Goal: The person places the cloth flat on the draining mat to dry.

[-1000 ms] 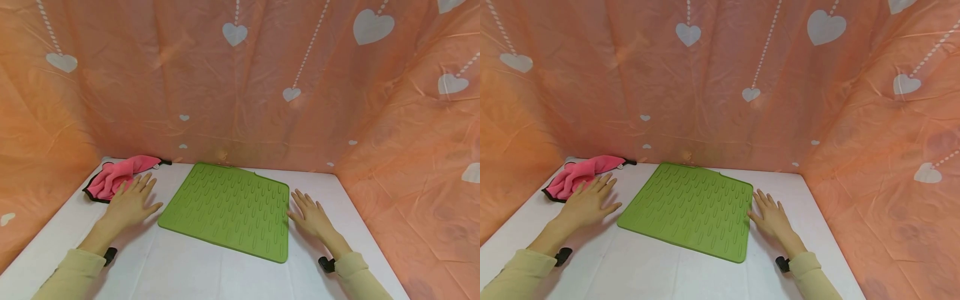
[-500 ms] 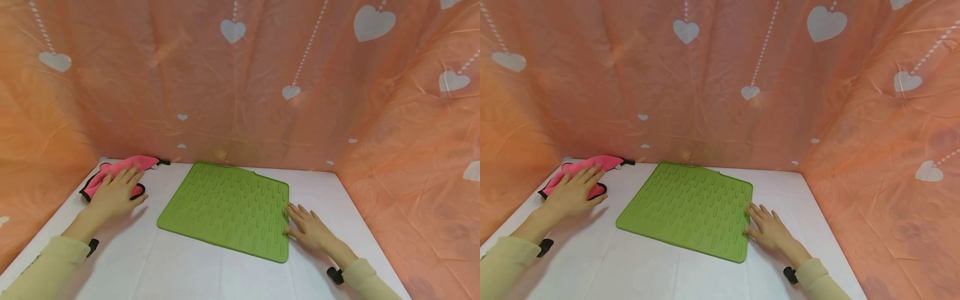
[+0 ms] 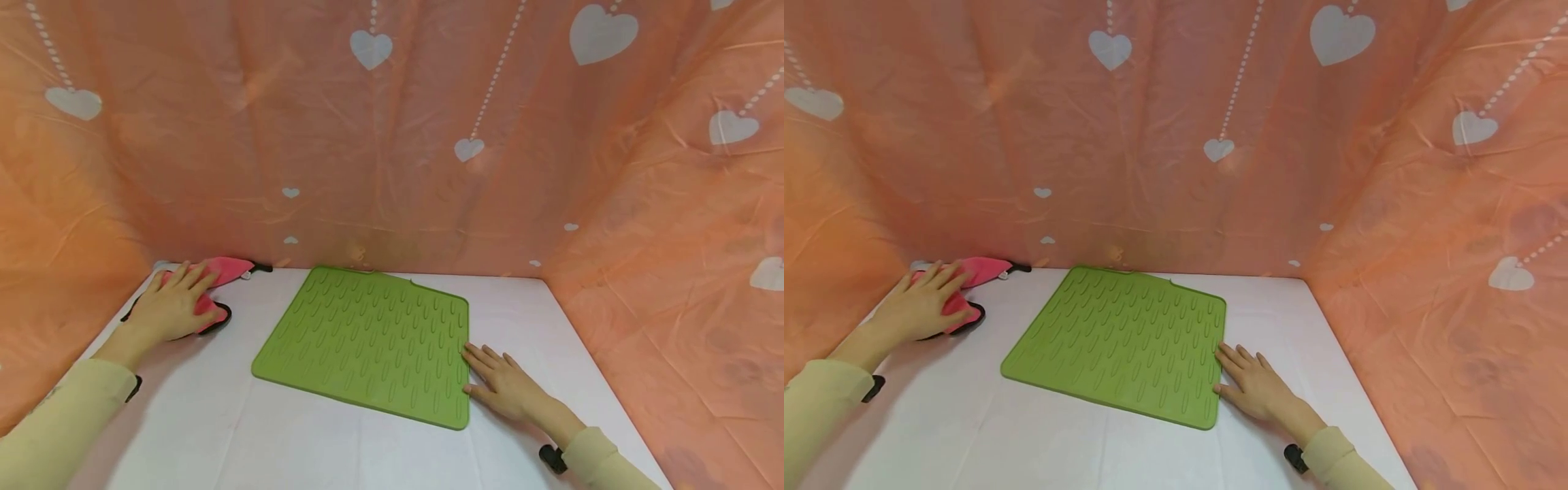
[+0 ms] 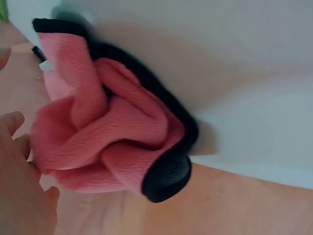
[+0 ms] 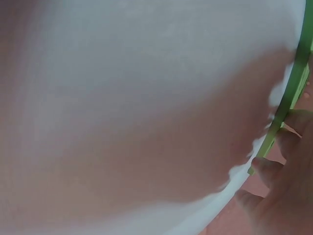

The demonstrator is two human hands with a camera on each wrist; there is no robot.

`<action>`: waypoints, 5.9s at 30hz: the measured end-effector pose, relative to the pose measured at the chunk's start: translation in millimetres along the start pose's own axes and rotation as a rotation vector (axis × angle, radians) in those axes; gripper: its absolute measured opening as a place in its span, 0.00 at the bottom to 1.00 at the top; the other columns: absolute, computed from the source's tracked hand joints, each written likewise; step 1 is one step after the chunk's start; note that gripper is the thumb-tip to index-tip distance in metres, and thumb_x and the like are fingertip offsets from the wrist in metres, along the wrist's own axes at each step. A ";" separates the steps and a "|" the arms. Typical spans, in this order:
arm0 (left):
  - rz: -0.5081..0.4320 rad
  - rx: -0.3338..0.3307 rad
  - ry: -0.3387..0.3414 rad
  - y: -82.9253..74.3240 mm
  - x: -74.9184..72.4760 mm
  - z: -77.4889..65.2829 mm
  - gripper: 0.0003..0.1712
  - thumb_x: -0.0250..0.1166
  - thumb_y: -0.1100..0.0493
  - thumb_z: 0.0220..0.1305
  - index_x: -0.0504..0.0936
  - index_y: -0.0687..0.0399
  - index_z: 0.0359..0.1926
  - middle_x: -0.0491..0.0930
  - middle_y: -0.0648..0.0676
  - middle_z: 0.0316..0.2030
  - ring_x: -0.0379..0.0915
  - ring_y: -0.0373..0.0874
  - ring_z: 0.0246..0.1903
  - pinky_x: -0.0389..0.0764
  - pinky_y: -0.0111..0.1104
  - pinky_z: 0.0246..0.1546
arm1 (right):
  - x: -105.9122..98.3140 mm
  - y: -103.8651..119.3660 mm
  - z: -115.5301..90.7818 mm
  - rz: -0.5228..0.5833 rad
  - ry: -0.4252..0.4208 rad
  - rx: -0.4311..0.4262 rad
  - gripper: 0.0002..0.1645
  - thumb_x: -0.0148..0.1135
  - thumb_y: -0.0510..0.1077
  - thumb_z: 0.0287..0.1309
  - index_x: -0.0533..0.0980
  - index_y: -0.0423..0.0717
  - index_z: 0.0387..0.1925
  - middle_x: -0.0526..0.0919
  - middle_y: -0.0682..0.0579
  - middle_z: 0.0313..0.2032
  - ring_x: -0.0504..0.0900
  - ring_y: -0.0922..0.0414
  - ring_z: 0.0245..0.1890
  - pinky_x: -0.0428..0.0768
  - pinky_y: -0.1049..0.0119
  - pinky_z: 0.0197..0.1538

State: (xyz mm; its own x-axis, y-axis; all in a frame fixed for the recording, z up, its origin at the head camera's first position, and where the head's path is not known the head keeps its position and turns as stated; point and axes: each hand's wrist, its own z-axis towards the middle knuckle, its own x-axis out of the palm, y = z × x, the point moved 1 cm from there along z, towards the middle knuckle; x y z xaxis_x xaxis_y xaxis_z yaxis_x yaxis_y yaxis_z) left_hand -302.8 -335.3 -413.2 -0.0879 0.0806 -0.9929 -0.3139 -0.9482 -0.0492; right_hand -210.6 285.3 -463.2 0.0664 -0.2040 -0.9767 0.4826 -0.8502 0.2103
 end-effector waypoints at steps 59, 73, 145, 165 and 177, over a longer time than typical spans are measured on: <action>-0.367 -0.017 -0.377 5.4 19.6 7.3 0.13 0.69 0.71 0.65 0.85 0.64 0.51 0.82 0.70 0.47 0.71 0.69 0.50 0.71 0.66 0.54 | 2.5 6.8 7.1 -0.027 0.030 -0.029 0.40 0.57 0.58 0.75 0.66 0.36 0.75 0.64 0.39 0.76 0.63 0.33 0.74 0.61 0.29 0.70; -0.401 0.146 -0.679 -31.7 -5.3 18.9 0.15 0.76 0.75 0.54 0.89 0.62 0.44 0.86 0.63 0.41 0.75 0.56 0.43 0.71 0.33 0.42 | 2.2 7.5 8.7 -0.025 0.034 -0.062 0.41 0.57 0.57 0.76 0.65 0.30 0.73 0.62 0.35 0.76 0.61 0.34 0.76 0.62 0.33 0.72; -0.152 0.772 0.047 -276.6 34.4 69.0 0.16 0.68 0.49 0.73 0.87 0.47 0.56 0.81 0.48 0.57 0.75 0.44 0.58 0.77 0.41 0.62 | -1.5 9.0 16.1 0.034 0.052 -0.090 0.36 0.58 0.51 0.76 0.66 0.32 0.73 0.63 0.37 0.76 0.62 0.36 0.75 0.65 0.38 0.72; -0.608 0.341 -0.349 -208.5 19.5 80.3 0.11 0.67 0.63 0.71 0.87 0.55 0.52 0.85 0.53 0.45 0.78 0.44 0.37 0.80 0.39 0.35 | -21.5 22.8 81.5 0.375 -0.307 0.167 0.20 0.66 0.44 0.70 0.81 0.39 0.59 0.82 0.42 0.57 0.86 0.45 0.49 0.84 0.47 0.50; -0.662 0.138 -0.053 -189.5 52.3 89.2 0.15 0.64 0.58 0.74 0.86 0.63 0.54 0.86 0.59 0.46 0.83 0.53 0.45 0.84 0.48 0.48 | -8.5 23.2 113.8 0.476 -0.206 0.340 0.23 0.63 0.48 0.71 0.81 0.38 0.59 0.86 0.40 0.55 0.86 0.44 0.52 0.83 0.49 0.52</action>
State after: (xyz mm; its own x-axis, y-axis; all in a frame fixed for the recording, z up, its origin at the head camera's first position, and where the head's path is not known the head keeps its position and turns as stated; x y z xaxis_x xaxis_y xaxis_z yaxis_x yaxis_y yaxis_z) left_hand -332.3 -124.0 -446.2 0.1194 0.6488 -0.7516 -0.4348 -0.6464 -0.6270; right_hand -299.4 212.1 -445.1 0.0195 -0.6598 -0.7512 0.1345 -0.7427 0.6559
